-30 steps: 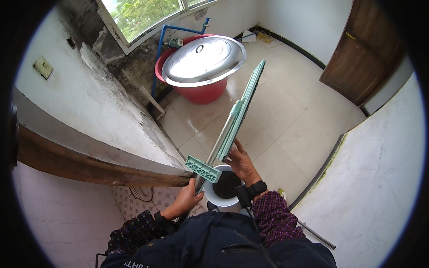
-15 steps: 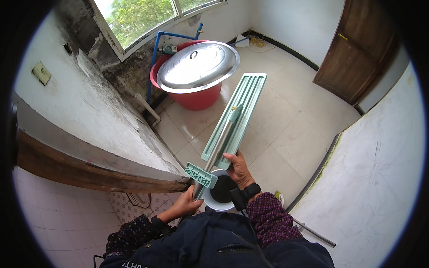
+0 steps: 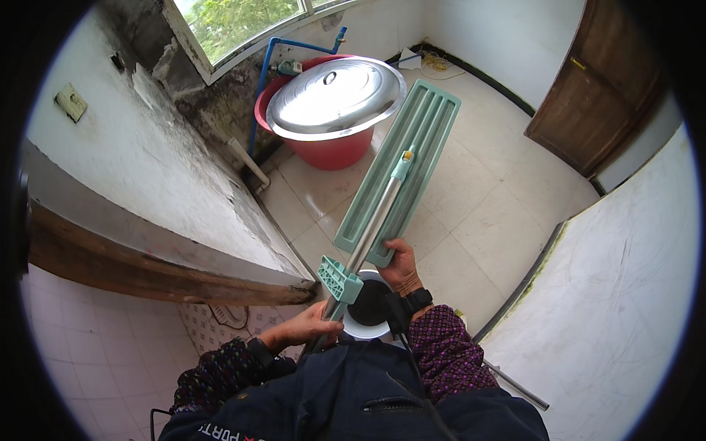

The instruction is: The person attaches a mop head to a mop handle, dips the mop into a bucket of water, and mops the tiled floor of a bathroom and adjacent area. The person moves a large metal water tank to mop underneath it, then returns the tank to its original position.

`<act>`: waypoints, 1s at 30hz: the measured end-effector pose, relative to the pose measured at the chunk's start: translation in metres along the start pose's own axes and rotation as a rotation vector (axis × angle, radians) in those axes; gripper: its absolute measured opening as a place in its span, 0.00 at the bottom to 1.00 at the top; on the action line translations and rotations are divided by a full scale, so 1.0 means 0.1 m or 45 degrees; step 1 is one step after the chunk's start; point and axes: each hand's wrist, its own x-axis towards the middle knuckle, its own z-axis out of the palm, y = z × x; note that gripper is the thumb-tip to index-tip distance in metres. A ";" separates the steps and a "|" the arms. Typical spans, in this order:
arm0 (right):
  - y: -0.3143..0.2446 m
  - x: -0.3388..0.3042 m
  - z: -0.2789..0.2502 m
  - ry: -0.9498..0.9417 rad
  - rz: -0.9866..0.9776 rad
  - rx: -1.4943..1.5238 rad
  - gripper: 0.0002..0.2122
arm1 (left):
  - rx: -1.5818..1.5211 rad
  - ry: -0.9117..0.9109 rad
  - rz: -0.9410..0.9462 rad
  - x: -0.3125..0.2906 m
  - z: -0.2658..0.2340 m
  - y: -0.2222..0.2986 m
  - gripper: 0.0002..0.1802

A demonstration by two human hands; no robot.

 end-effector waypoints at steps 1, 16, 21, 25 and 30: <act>0.00 -0.01 0.02 0.016 -0.014 -0.012 0.17 | 0.008 0.001 0.015 0.01 0.01 0.01 0.17; 0.08 -0.07 0.71 0.125 -0.132 -0.452 0.15 | 0.311 0.548 0.072 0.23 0.06 -0.11 0.12; 0.16 -0.10 0.83 0.236 -0.246 -0.660 0.16 | 1.288 1.162 0.078 0.36 0.08 -0.32 0.21; 0.18 -0.13 0.88 0.294 -0.374 -0.738 0.17 | 1.387 1.014 0.022 0.32 0.02 -0.27 0.19; 0.07 -0.23 0.84 0.244 -0.320 -0.653 0.17 | 0.236 0.122 0.316 0.12 -0.18 0.02 0.19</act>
